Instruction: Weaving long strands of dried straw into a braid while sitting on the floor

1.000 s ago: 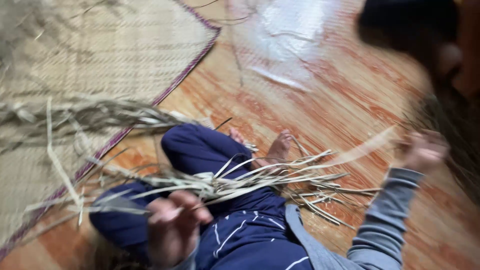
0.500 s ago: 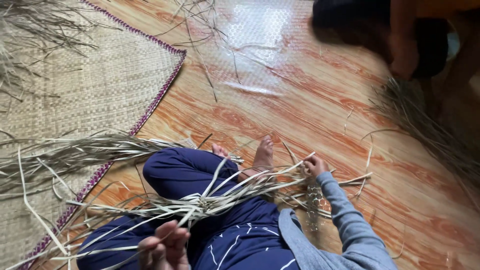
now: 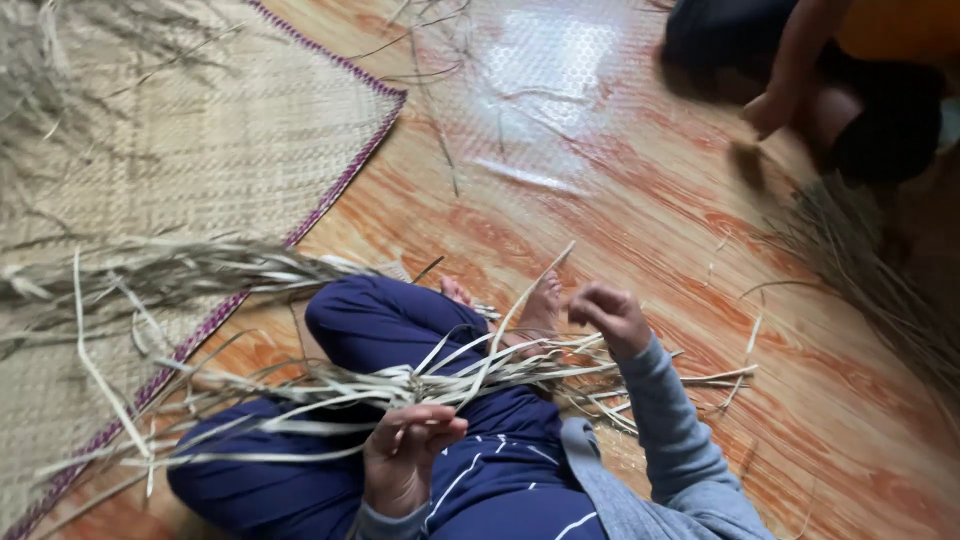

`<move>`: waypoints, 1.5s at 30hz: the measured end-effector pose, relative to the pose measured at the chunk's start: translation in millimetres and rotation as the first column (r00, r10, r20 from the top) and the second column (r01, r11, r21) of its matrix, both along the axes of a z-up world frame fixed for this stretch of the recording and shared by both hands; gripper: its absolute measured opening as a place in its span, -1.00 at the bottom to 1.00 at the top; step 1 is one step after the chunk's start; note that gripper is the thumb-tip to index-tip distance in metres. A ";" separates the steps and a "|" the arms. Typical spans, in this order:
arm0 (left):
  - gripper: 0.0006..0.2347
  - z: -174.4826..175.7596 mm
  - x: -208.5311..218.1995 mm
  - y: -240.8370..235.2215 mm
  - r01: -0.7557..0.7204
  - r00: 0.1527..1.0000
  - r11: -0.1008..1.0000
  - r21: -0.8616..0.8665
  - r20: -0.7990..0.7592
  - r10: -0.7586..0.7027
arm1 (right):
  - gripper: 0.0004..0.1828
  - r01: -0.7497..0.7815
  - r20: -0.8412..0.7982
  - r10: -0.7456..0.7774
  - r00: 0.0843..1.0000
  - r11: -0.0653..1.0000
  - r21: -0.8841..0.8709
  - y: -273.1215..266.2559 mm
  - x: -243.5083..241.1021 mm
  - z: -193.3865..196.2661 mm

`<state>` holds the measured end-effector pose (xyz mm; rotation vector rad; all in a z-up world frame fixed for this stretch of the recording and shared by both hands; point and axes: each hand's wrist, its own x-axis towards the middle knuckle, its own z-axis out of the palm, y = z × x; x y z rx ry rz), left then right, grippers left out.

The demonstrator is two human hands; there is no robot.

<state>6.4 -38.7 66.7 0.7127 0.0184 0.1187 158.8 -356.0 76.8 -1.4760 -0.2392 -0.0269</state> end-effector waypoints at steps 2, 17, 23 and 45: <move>-0.66 -8.4 0.3 -8.1 -0.029 0.995 0.997 0.068 -0.092 0.036 | -0.59 -0.533 -0.026 0.537 0.843 0.830 -0.163 15.3 -11.9 34.1; -0.86 -4.1 -5.4 45.4 -0.204 0.903 0.854 0.478 -0.245 0.353 | -0.73 0.133 -0.565 0.413 0.714 0.712 0.689 136.4 -27.6 -79.6; -0.88 -8.5 -46.3 131.6 -0.527 0.684 0.702 0.480 -0.250 0.685 | -0.75 0.254 -0.589 0.317 0.743 0.682 0.686 88.2 16.4 -127.2; -0.83 1.4 -22.9 43.0 0.248 0.953 0.699 0.670 -0.297 -0.054 | -0.75 -0.038 -0.594 0.416 0.689 0.839 0.543 169.1 -44.3 -40.5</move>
